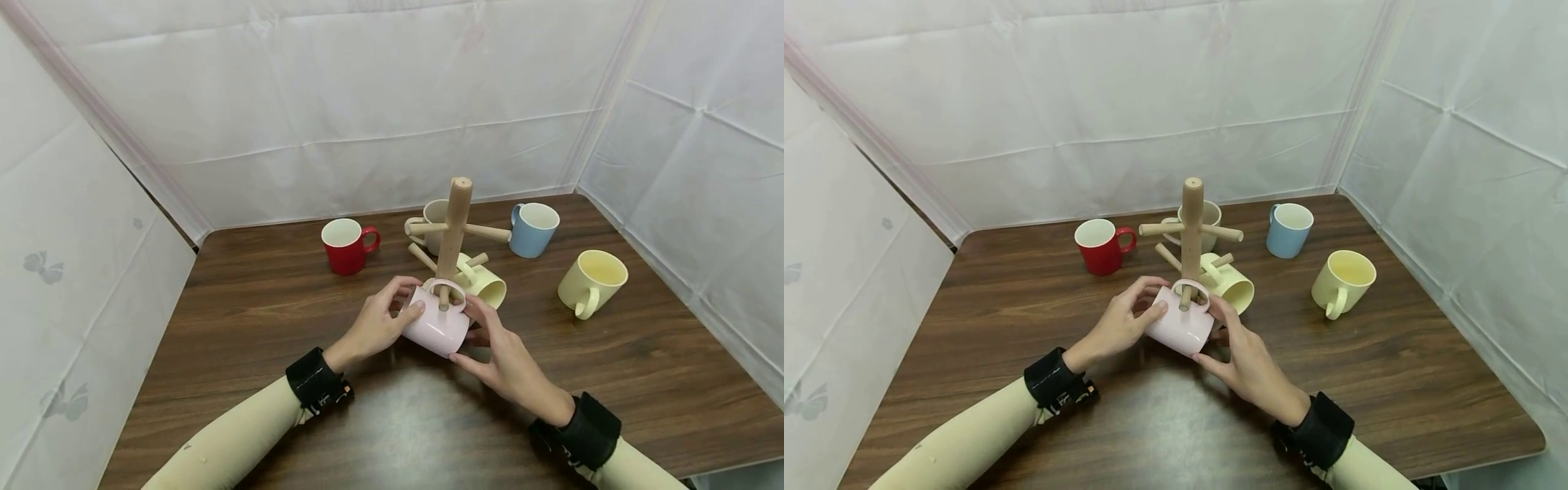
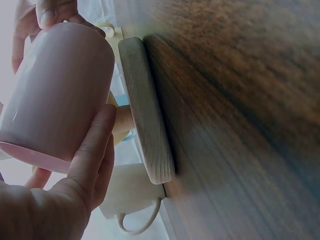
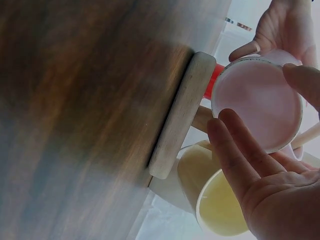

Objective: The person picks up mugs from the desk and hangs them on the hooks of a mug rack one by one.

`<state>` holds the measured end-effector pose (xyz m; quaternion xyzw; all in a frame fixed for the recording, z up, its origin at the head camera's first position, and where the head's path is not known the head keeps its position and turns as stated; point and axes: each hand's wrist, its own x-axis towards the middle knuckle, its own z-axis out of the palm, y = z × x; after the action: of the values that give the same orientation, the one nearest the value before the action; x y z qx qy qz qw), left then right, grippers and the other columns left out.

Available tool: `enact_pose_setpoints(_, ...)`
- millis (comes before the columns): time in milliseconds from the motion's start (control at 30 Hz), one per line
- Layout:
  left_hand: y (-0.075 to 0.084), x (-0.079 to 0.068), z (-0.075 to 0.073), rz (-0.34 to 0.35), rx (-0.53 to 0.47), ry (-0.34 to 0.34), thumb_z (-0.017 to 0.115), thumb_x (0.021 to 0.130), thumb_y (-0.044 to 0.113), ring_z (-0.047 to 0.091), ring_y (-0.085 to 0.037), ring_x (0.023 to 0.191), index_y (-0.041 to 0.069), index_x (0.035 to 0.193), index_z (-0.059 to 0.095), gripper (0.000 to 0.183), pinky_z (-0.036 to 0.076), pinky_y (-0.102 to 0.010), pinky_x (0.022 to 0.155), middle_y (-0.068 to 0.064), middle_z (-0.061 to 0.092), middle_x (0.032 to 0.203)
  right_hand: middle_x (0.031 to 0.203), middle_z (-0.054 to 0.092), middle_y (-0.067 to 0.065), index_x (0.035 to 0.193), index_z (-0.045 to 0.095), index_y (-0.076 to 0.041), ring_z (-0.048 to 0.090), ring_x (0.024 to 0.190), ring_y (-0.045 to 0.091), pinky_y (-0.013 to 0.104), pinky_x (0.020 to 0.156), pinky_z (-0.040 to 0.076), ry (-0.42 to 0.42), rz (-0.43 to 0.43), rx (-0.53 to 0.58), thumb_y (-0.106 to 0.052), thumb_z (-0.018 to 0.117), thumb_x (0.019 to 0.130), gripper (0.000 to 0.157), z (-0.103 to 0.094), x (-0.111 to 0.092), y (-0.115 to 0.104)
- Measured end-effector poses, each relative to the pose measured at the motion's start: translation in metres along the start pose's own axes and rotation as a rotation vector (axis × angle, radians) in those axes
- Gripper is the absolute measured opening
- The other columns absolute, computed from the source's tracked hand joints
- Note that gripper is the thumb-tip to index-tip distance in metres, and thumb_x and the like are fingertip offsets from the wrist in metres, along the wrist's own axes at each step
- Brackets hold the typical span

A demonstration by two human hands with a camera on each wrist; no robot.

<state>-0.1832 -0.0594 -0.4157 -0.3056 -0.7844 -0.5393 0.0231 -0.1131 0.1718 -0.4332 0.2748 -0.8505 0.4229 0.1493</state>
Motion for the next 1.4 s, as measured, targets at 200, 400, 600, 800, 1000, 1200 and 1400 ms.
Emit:
enact_pose_setpoints(200, 0.026, -0.001, -0.006, 0.013, -0.026, -0.013, 0.06, 0.089, 0.015, 0.057, -0.024, 0.097, 0.002, 0.119, 0.052, 0.034, 0.049, -0.048, 0.082, -0.013, 0.061, 0.105, 0.132, 0.049, 0.012, 0.145, 0.02, -0.013, 0.054, 0.108, 0.016, 0.032, 0.074, 0.053, -0.008, 0.017, -0.007, -0.017, 0.077, 0.074, 0.091, -0.001, 0.001, 0.0)
enact_pose_setpoints(400, 0.026, -0.002, -0.007, 0.009, -0.034, -0.013, 0.06, 0.089, 0.015, 0.056, -0.025, 0.1, 0.005, 0.12, 0.052, 0.034, 0.048, -0.049, 0.083, -0.013, 0.061, 0.107, 0.132, 0.049, 0.012, 0.144, 0.02, -0.013, 0.053, 0.109, 0.017, 0.031, 0.074, 0.053, -0.009, 0.031, -0.009, -0.017, 0.078, 0.074, 0.091, -0.001, 0.002, -0.002)
enact_pose_setpoints(600, 0.025, -0.003, -0.007, -0.008, -0.035, -0.022, 0.061, 0.089, 0.017, 0.055, -0.024, 0.102, 0.01, 0.121, 0.052, 0.034, 0.048, -0.049, 0.084, -0.011, 0.06, 0.11, 0.132, 0.049, 0.013, 0.144, 0.02, -0.013, 0.056, 0.104, 0.017, 0.031, 0.073, 0.053, -0.009, 0.04, -0.024, -0.017, 0.077, 0.074, 0.091, 0.0, 0.001, -0.003)
enact_pose_setpoints(800, 0.025, -0.004, -0.008, -0.008, -0.022, -0.025, 0.06, 0.089, 0.018, 0.057, -0.023, 0.098, 0.006, 0.122, 0.052, 0.036, 0.049, -0.049, 0.081, -0.011, 0.06, 0.109, 0.133, 0.049, 0.014, 0.144, 0.02, -0.011, 0.058, 0.1, 0.016, 0.031, 0.073, 0.053, -0.014, 0.039, -0.036, -0.017, 0.077, 0.075, 0.09, 0.0, 0.001, -0.003)
enact_pose_setpoints(1000, 0.013, -0.003, -0.006, -0.004, 0.027, -0.037, 0.059, 0.09, 0.026, 0.059, -0.018, 0.091, 0.009, 0.123, 0.052, 0.037, 0.051, -0.039, 0.076, -0.008, 0.061, 0.107, 0.132, 0.049, 0.014, 0.144, 0.021, -0.01, 0.059, 0.098, 0.014, 0.03, 0.072, 0.053, -0.011, 0.03, -0.046, -0.017, 0.077, 0.075, 0.09, -0.001, 0.0, -0.004)
enact_pose_setpoints(1200, 0.022, -0.004, -0.008, -0.02, 0.008, -0.038, 0.059, 0.091, 0.021, 0.058, -0.02, 0.092, 0.008, 0.123, 0.052, 0.036, 0.05, -0.042, 0.077, -0.008, 0.061, 0.106, 0.133, 0.048, 0.015, 0.145, 0.021, -0.011, 0.059, 0.096, 0.017, 0.031, 0.072, 0.053, -0.011, 0.022, -0.034, -0.015, 0.076, 0.075, 0.089, -0.001, 0.0, -0.003)
enact_pose_setpoints(1400, 0.007, -0.002, -0.006, -0.047, 0.008, -0.045, 0.061, 0.09, 0.023, 0.059, -0.022, 0.089, 0.01, 0.125, 0.052, 0.039, 0.05, -0.045, 0.076, -0.009, 0.061, 0.107, 0.137, 0.043, 0.014, 0.145, 0.02, -0.009, 0.053, 0.109, 0.017, 0.031, 0.073, 0.053, -0.016, 0.01, -0.012, -0.014, 0.075, 0.076, 0.088, 0.0, 0.001, -0.002)
